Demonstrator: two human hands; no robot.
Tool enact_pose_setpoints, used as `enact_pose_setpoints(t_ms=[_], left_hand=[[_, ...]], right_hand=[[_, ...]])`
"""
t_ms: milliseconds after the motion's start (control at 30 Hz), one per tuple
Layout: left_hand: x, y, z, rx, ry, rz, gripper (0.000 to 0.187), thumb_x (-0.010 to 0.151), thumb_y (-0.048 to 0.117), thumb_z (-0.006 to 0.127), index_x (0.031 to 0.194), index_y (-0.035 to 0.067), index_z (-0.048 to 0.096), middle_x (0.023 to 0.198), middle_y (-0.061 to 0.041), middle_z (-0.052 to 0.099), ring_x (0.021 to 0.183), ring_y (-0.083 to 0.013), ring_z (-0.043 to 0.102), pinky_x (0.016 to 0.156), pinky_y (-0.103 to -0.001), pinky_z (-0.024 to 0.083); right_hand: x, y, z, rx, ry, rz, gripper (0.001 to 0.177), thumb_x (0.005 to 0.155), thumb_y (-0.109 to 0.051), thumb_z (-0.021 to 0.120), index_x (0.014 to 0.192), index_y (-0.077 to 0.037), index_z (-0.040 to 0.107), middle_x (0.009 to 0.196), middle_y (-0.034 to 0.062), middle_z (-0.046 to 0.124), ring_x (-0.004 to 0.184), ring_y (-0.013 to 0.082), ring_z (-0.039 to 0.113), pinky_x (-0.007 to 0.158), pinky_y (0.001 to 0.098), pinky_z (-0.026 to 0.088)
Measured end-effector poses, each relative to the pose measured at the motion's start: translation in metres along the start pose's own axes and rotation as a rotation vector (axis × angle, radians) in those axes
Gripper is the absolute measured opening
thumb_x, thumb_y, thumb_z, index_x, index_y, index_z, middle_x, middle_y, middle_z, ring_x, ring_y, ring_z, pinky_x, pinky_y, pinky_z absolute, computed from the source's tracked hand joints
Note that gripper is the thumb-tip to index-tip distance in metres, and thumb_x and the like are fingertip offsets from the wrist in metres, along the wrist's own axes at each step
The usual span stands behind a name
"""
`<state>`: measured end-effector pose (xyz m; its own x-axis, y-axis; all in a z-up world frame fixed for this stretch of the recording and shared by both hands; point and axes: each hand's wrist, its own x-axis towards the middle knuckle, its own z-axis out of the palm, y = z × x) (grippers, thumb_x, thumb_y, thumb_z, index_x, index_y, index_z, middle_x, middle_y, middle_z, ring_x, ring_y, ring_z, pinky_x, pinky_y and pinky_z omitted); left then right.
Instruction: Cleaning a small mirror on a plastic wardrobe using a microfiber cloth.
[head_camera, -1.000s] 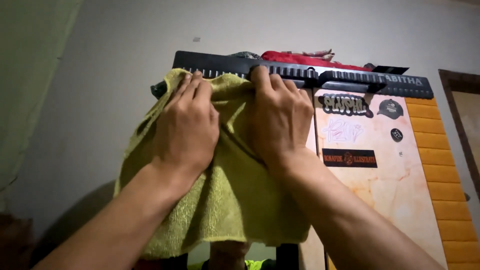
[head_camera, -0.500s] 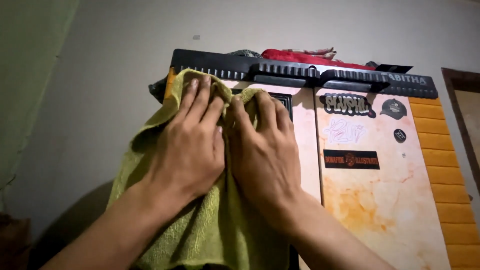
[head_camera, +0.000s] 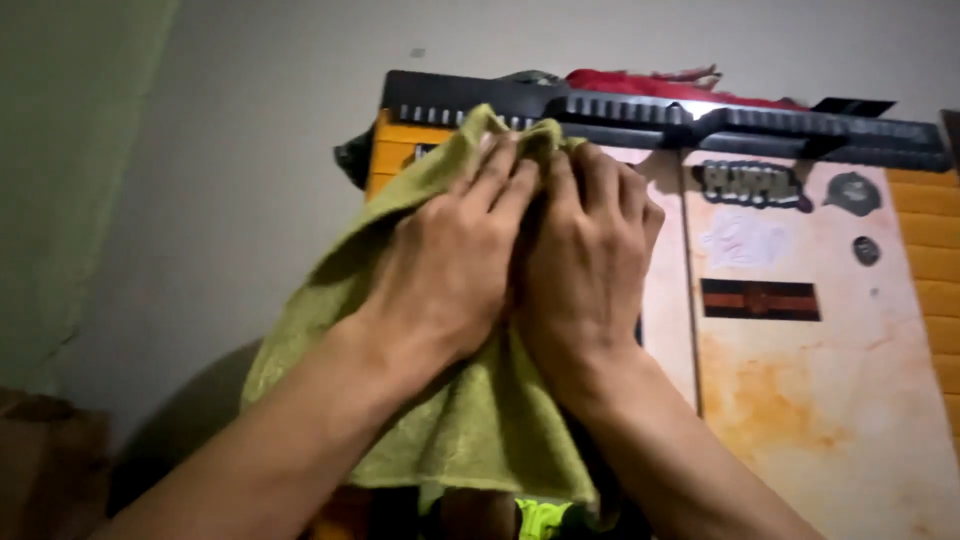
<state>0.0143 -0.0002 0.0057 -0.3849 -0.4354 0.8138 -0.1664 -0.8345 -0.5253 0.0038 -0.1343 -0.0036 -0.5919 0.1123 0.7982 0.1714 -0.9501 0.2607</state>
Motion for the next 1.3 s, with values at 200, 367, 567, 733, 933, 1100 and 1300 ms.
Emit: enact_pose_setpoints(t_ms=[200, 367, 567, 733, 933, 1100, 1300], left_hand=[[-0.017, 0.007, -0.013, -0.132, -0.264, -0.305, 0.056, 0.100, -0.002, 0.039, 0.155, -0.005, 0.040, 0.169, -0.030, 0.026, 0.132, -0.0438, 0.056, 0.096, -0.045, 0.057], [-0.043, 0.024, -0.027, 0.148, -0.081, -0.134, 0.049, 0.101, 0.011, 0.038, 0.145, -0.007, 0.047, 0.157, -0.030, 0.039, 0.142, -0.0423, 0.051, 0.115, -0.053, 0.049], [-0.032, 0.027, -0.039, -0.092, 0.009, -0.152, 0.046, 0.095, 0.003, 0.044, 0.136, -0.014, 0.054, 0.145, -0.035, 0.052, 0.136, -0.0468, 0.052, 0.108, -0.050, 0.048], [-0.056, 0.035, -0.033, -0.008, 0.015, -0.150, 0.040, 0.092, -0.008, 0.051, 0.131, -0.006, 0.061, 0.139, -0.029, 0.060, 0.131, -0.0426, 0.060, 0.110, -0.047, 0.051], [-0.059, 0.044, -0.053, -0.047, -0.138, -0.227, 0.046, 0.089, -0.014, 0.054, 0.134, -0.006, 0.060, 0.143, -0.030, 0.057, 0.119, -0.0406, 0.066, 0.101, -0.044, 0.055], [-0.075, 0.056, -0.052, -0.007, -0.054, -0.191, 0.047, 0.088, -0.009, 0.055, 0.135, -0.007, 0.058, 0.144, -0.029, 0.056, 0.126, -0.0412, 0.067, 0.106, -0.049, 0.054], [-0.089, 0.061, -0.048, -0.097, -0.213, -0.286, 0.056, 0.092, -0.010, 0.052, 0.147, -0.004, 0.052, 0.154, -0.027, 0.050, 0.105, -0.0379, 0.065, 0.093, -0.047, 0.056]], right_hand=[[-0.010, 0.003, -0.002, 0.147, -0.205, -0.208, 0.048, 0.100, -0.006, 0.053, 0.144, 0.012, 0.054, 0.151, 0.0320, 0.049, 0.146, 0.0434, 0.044, 0.124, 0.0494, 0.032], [-0.029, -0.006, -0.032, 0.160, -0.262, -0.213, 0.050, 0.098, -0.007, 0.053, 0.142, 0.016, 0.051, 0.152, 0.0327, 0.047, 0.146, 0.0434, 0.043, 0.124, 0.0487, 0.032], [-0.020, -0.014, -0.044, 0.213, -0.144, -0.149, 0.045, 0.086, -0.008, 0.065, 0.128, 0.007, 0.063, 0.134, 0.0285, 0.059, 0.127, 0.0437, 0.055, 0.103, 0.0501, 0.045], [-0.034, -0.021, -0.058, 0.332, -0.158, -0.080, 0.037, 0.086, -0.001, 0.067, 0.123, 0.004, 0.067, 0.123, 0.0221, 0.063, 0.112, 0.0383, 0.059, 0.094, 0.0460, 0.053], [-0.034, -0.023, -0.068, 0.356, -0.152, -0.075, 0.039, 0.081, 0.004, 0.068, 0.120, 0.006, 0.067, 0.119, 0.0225, 0.064, 0.103, 0.0379, 0.059, 0.088, 0.0449, 0.054], [-0.048, -0.017, -0.070, 0.333, -0.174, -0.081, 0.047, 0.076, 0.007, 0.067, 0.123, 0.006, 0.066, 0.118, 0.0231, 0.063, 0.103, 0.0387, 0.058, 0.088, 0.0457, 0.054], [-0.050, -0.015, -0.075, 0.302, -0.190, -0.084, 0.047, 0.074, 0.008, 0.066, 0.121, 0.006, 0.067, 0.114, 0.0227, 0.062, 0.102, 0.0383, 0.058, 0.086, 0.0453, 0.055]])
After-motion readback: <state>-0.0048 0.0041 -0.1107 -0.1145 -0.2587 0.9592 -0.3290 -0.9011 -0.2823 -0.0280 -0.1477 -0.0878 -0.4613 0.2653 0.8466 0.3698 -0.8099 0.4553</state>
